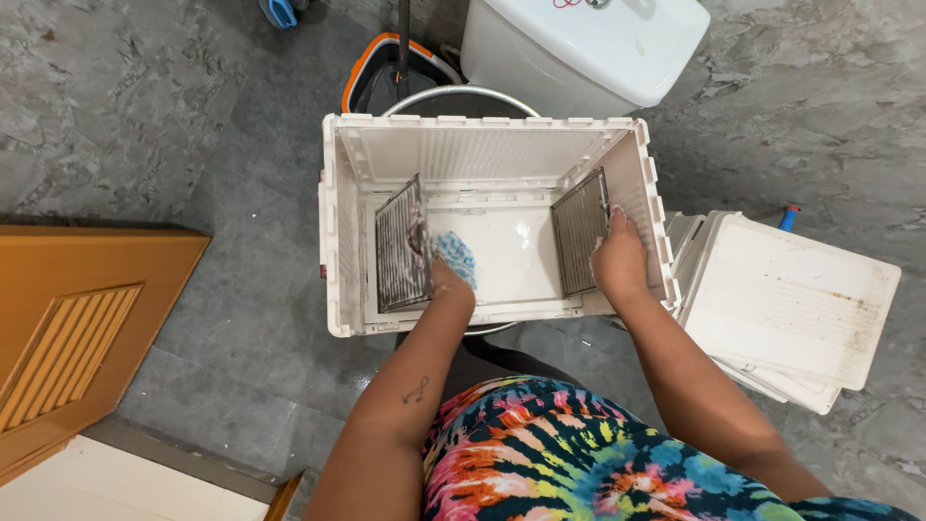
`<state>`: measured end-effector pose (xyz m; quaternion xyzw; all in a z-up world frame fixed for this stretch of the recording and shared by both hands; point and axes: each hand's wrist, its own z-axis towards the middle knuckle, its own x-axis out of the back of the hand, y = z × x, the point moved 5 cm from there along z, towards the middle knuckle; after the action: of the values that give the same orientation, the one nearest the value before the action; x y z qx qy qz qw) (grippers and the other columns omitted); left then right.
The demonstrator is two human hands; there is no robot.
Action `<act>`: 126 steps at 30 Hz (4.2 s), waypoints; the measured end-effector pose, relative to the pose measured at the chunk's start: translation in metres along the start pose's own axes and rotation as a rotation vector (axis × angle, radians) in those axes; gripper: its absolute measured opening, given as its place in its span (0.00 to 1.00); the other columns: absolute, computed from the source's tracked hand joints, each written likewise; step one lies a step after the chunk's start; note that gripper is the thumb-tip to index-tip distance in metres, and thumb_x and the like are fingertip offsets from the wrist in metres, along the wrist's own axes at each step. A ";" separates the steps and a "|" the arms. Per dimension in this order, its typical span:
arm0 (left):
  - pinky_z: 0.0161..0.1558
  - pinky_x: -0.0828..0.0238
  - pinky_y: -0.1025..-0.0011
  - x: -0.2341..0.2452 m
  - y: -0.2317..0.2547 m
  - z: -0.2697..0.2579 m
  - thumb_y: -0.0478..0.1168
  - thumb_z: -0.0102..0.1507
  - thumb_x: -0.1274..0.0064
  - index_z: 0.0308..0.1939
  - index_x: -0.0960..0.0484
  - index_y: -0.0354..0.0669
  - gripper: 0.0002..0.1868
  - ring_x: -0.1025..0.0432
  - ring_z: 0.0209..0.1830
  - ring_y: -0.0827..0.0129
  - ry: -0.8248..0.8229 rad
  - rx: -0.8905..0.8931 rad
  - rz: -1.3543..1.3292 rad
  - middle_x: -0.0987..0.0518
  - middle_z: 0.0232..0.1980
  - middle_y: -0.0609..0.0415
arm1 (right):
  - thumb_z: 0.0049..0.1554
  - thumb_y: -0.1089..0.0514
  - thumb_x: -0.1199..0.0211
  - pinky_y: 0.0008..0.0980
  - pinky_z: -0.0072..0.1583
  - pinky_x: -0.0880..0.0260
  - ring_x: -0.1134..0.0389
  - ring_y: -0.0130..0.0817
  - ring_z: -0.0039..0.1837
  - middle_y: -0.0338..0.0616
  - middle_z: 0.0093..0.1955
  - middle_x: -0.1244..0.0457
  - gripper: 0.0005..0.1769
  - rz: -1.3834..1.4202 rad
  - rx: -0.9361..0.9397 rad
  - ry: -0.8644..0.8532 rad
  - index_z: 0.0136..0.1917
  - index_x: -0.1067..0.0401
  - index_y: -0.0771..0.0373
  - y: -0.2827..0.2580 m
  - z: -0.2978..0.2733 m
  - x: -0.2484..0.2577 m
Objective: The person wipes down various parts of a collapsible white plastic crate with a cloth, then rinses them in a bucket of soapy water. They handle individual grate-like panels and the main body of the container, applying cleaning liquid from a purple bottle and scrubbing various surfaces.
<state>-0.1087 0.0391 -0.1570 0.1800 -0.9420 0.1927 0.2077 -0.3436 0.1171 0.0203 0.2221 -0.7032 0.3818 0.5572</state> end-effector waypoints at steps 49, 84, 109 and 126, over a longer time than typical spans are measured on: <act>0.63 0.35 0.68 0.162 0.134 0.042 0.33 0.67 0.54 0.63 0.31 0.37 0.19 0.29 0.63 0.59 0.528 -0.212 -2.698 0.22 0.61 0.46 | 0.65 0.61 0.45 0.32 0.60 0.34 0.32 0.37 0.58 0.56 0.58 0.33 0.26 0.552 -0.018 -0.083 0.74 0.44 0.69 0.021 -0.007 -0.019; 0.71 0.43 0.54 0.109 0.208 0.114 0.35 0.59 0.47 0.68 0.34 0.25 0.33 0.41 0.71 0.36 0.957 -0.228 -1.622 0.35 0.71 0.27 | 0.66 0.62 0.46 0.32 0.60 0.33 0.32 0.35 0.56 0.54 0.56 0.33 0.21 0.509 -0.013 -0.053 0.71 0.40 0.70 0.014 -0.011 -0.030; 0.68 0.38 0.56 0.087 -0.116 0.035 0.44 0.54 0.31 0.74 0.42 0.45 0.49 0.40 0.73 0.49 0.255 -0.120 -0.879 0.38 0.74 0.44 | 0.48 0.76 0.39 0.32 0.51 0.33 0.35 0.34 0.50 0.50 0.53 0.39 0.30 0.623 -0.138 0.007 0.61 0.43 0.65 0.036 -0.059 0.005; 0.59 0.30 0.56 0.100 -0.122 -0.125 0.42 0.51 0.29 0.48 0.15 0.47 0.22 0.37 0.68 0.52 0.597 -0.075 -1.107 0.25 0.60 0.47 | 0.45 0.47 0.20 0.42 0.63 0.35 0.36 0.44 0.59 0.49 0.51 0.37 0.36 0.396 0.455 -0.091 0.61 0.32 0.60 -0.008 -0.080 -0.001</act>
<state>-0.1023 -0.0375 0.0295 0.5720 -0.6165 0.0654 0.5370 -0.2886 0.1751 0.0290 0.2169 -0.6534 0.6203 0.3757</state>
